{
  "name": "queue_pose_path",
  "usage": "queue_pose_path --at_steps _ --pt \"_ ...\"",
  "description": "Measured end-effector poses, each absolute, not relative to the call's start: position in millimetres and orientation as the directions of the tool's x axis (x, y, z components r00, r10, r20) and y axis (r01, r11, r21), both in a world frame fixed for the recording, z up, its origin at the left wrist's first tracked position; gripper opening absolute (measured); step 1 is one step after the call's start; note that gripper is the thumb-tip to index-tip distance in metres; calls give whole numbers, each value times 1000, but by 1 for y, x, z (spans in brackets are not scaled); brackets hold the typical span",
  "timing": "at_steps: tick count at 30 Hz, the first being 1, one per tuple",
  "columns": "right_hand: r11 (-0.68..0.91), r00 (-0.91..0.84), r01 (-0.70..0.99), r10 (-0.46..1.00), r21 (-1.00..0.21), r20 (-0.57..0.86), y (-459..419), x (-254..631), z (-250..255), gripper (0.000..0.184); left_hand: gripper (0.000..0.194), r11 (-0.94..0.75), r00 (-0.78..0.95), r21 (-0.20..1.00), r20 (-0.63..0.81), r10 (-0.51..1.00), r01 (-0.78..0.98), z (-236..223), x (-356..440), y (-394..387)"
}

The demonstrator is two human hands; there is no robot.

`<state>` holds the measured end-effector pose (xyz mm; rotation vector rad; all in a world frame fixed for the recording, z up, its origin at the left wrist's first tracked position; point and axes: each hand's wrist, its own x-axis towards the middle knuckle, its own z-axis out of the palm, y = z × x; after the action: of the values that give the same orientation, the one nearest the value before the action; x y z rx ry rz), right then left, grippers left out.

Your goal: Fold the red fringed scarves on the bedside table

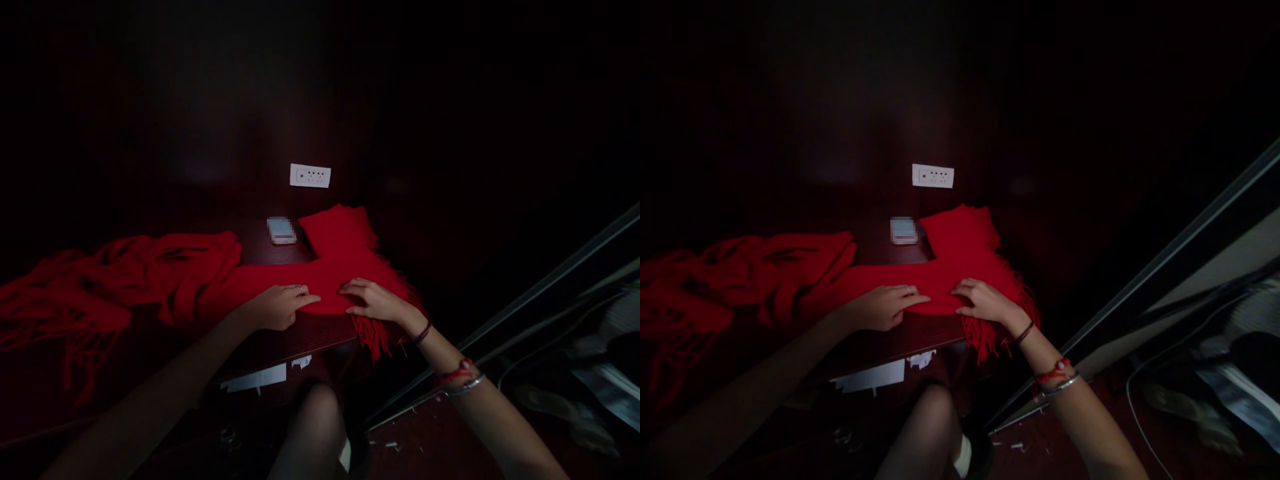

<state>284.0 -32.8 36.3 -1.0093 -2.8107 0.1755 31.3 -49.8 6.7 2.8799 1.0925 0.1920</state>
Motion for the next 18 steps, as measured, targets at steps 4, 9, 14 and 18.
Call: queue_pose_path --at_steps 4,9,14,18 --pt "780 -775 620 626 -85 92 -39 282 28 42 58 -712 703 159 118 702 684 6 21 -38" --pt "691 -679 722 702 25 214 -40 276 16 34 29 -705 661 243 244 710 667 12 10 -24" --pt "615 -568 787 754 -49 331 -38 280 11 20 20 -721 685 137 235 690 679 19 5 -24" --pt "615 -557 786 751 -67 355 -41 290 12 22 19 -738 715 81 199 671 670 23 6 -33"
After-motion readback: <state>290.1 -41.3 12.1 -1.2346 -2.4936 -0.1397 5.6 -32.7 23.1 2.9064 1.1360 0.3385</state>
